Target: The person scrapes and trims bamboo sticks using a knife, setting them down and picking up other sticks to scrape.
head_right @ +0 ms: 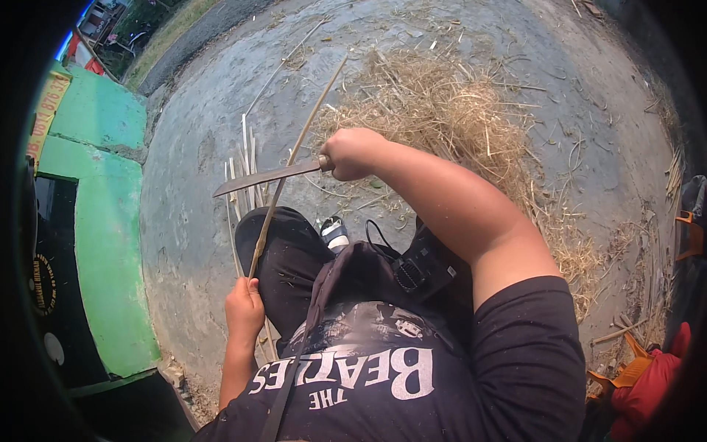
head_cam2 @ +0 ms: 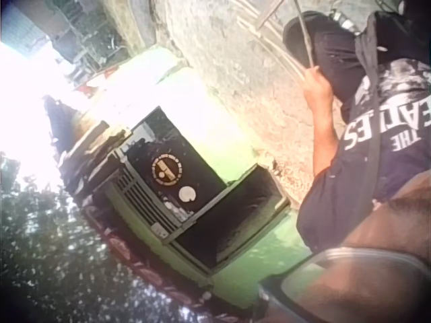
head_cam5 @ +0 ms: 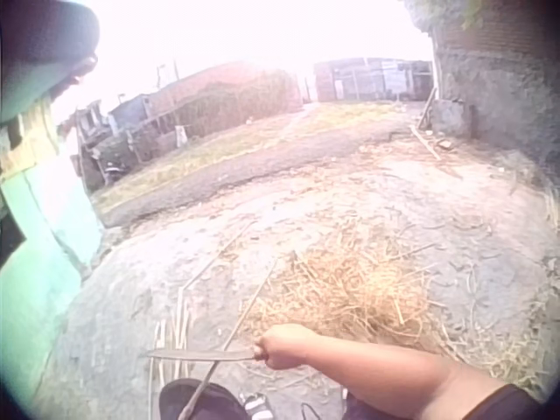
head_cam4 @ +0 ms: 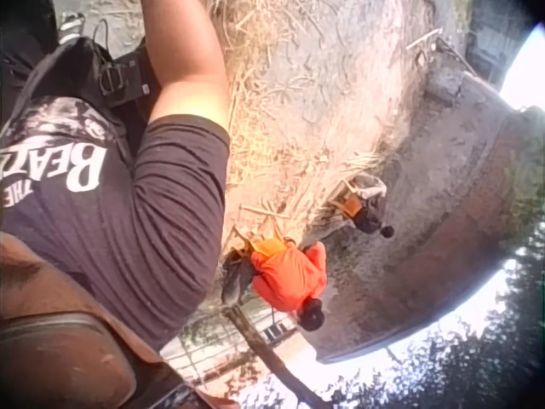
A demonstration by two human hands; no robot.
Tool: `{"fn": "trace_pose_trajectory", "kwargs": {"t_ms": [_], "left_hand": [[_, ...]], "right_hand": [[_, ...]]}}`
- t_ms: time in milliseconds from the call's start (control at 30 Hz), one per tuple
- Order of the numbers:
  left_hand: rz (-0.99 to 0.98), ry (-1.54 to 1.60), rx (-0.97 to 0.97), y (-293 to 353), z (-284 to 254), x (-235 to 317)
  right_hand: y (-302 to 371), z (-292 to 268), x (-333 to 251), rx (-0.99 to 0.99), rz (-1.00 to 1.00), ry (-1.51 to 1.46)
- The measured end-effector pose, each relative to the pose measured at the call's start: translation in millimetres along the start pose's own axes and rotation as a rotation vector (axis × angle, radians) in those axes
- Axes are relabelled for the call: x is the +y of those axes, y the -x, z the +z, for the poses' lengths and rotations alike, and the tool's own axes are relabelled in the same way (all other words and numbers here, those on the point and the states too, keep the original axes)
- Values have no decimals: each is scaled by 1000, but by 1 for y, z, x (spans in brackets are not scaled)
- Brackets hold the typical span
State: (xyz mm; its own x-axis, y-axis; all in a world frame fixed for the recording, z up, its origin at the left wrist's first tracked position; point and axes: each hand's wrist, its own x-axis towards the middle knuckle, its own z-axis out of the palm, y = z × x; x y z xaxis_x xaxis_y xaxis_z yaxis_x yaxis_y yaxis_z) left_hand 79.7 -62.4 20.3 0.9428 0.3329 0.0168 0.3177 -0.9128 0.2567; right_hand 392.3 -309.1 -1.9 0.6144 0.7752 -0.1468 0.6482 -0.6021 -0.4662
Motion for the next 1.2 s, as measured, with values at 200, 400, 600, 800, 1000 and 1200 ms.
{"fn": "trace_pose_trajectory", "kwargs": {"t_ms": [200, 400, 600, 800, 1000, 1200], "left_hand": [[9, 23, -10, -1, -3, 6], [16, -9, 1, 4, -5, 5], [5, 29, -47, -2, -7, 9], [-33, 7, -21, 3, -7, 15], [2, 32, 30, 1, -2, 9], [-4, 0, 20, 8, 2, 0]], "right_hand": [[-17, 5, 54, 127, 287, -193], [-10, 14, -3, 4, 56, -38], [-11, 18, -6, 79, 59, -131], [-7, 4, -7, 90, 130, -97], [-14, 1, -1, 128, 103, -45], [-7, 0, -21, 63, 13, 22]]}}
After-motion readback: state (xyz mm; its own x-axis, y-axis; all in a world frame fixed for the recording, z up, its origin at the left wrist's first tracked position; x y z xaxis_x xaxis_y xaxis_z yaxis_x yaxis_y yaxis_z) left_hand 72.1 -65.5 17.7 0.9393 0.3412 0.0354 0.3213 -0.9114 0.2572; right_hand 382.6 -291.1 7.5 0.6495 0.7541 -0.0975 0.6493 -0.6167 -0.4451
